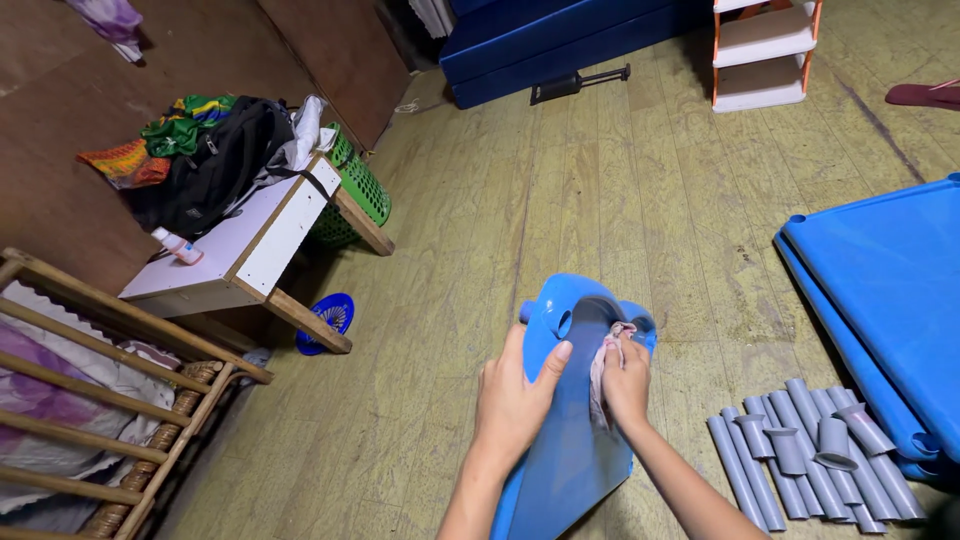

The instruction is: The person wipes a blue plastic tray with a cloth, then inserts several gray plastic legs into the tray's corner sockets. The person continues to wipe the tray and legs while assembling them.

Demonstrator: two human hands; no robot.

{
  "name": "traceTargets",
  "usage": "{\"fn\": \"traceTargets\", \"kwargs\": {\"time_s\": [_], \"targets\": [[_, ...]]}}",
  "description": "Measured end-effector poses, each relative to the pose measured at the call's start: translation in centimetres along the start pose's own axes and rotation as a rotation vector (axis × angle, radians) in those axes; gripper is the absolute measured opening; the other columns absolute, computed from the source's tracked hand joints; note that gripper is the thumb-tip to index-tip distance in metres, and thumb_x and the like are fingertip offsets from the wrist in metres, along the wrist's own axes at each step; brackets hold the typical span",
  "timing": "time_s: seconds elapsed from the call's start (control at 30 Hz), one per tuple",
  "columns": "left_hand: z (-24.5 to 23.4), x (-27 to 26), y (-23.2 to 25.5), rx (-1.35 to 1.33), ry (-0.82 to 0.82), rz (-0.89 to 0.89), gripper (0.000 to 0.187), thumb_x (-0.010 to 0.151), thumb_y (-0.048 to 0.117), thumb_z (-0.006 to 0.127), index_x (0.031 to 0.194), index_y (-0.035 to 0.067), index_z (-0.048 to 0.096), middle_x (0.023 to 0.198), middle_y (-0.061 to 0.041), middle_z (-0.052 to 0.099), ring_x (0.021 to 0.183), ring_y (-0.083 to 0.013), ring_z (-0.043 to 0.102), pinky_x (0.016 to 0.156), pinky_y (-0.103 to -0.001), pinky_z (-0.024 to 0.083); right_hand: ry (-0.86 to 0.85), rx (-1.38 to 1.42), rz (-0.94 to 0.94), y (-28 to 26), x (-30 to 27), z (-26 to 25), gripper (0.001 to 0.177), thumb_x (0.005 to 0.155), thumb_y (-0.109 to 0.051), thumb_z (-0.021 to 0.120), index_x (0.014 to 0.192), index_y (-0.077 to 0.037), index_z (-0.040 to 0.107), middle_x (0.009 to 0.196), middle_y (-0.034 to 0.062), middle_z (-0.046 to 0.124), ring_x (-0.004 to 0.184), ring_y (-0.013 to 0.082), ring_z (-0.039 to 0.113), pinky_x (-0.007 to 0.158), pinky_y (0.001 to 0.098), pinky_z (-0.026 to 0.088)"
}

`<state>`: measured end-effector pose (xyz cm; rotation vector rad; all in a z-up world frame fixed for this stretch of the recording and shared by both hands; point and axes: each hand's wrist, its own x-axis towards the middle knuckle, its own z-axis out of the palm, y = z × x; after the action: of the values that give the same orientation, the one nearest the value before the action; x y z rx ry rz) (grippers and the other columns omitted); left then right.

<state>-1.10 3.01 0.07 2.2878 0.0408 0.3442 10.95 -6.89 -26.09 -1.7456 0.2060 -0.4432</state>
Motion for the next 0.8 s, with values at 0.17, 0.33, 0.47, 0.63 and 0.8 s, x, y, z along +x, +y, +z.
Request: {"fn": "traceTargets", "kwargs": {"time_s": [0.17,0.33,0.47,0.63,0.8], "targets": [[-0.3,0.1,-0.6,-0.023,0.025,-0.009,0.042,0.09,0.039,0.069,0.118,0.009,0.063,0.089,-0.018,0.078,0.087,-0.0375,0.076,0.072,-0.046,0.058,-0.016,0.016,-0.136,-3.1,0.2,-0.2,0.037,0.099,-0.021,0.059,0.127,0.002,0.068,0.128,0.0225,0.061,0.119,0.0364,0.059,0.106,0.0409,0.045],[-0.5,0.5,-1.5,-0.071,0.054,0.027,0.042,0.09,0.033,0.069,0.122,0.007,0.062,0.094,-0.02,0.077,0.091,-0.0383,0.075,0.074,-0.046,0.059,-0.036,0.102,-0.312,-11.5,-2.8,-1.7,0.042,0.097,-0.018,0.06,0.132,0.005,0.064,0.128,0.0211,0.06,0.117,0.0357,0.059,0.1,0.0412,0.045],[-1.1,0.4,-2.0,-0.079,0.054,-0.014,0.043,0.089,0.034,0.068,0.123,0.008,0.062,0.094,-0.019,0.078,0.091,-0.0373,0.077,0.073,-0.045,0.06,-0.051,0.101,-0.423,-16.0,-4.0,-3.3,0.04,0.097,-0.016,0.06,0.131,0.005,0.063,0.128,0.0206,0.059,0.116,0.0345,0.059,0.1,0.0394,0.046],[-1.5,-0.3,-2.6,-0.105,0.018,0.006,0.04,0.092,0.038,0.067,0.118,0.008,0.064,0.094,-0.019,0.077,0.091,-0.0381,0.076,0.072,-0.046,0.058,-0.037,0.335,-0.406,-17.9,-4.7,-3.9,0.026,0.103,-0.013,0.053,0.121,0.003,0.063,0.126,0.0163,0.062,0.118,0.0289,0.062,0.104,0.0362,0.047],[-0.8,-0.4,-2.2,-0.086,-0.054,-0.005,0.04,0.093,0.041,0.065,0.116,0.009,0.063,0.092,-0.02,0.075,0.087,-0.0405,0.074,0.07,-0.049,0.055,0.168,0.346,-0.459,-19.8,-4.0,-4.4,0.022,0.105,-0.007,0.046,0.122,0.003,0.056,0.129,0.019,0.055,0.118,0.0299,0.056,0.107,0.0369,0.045]]}}
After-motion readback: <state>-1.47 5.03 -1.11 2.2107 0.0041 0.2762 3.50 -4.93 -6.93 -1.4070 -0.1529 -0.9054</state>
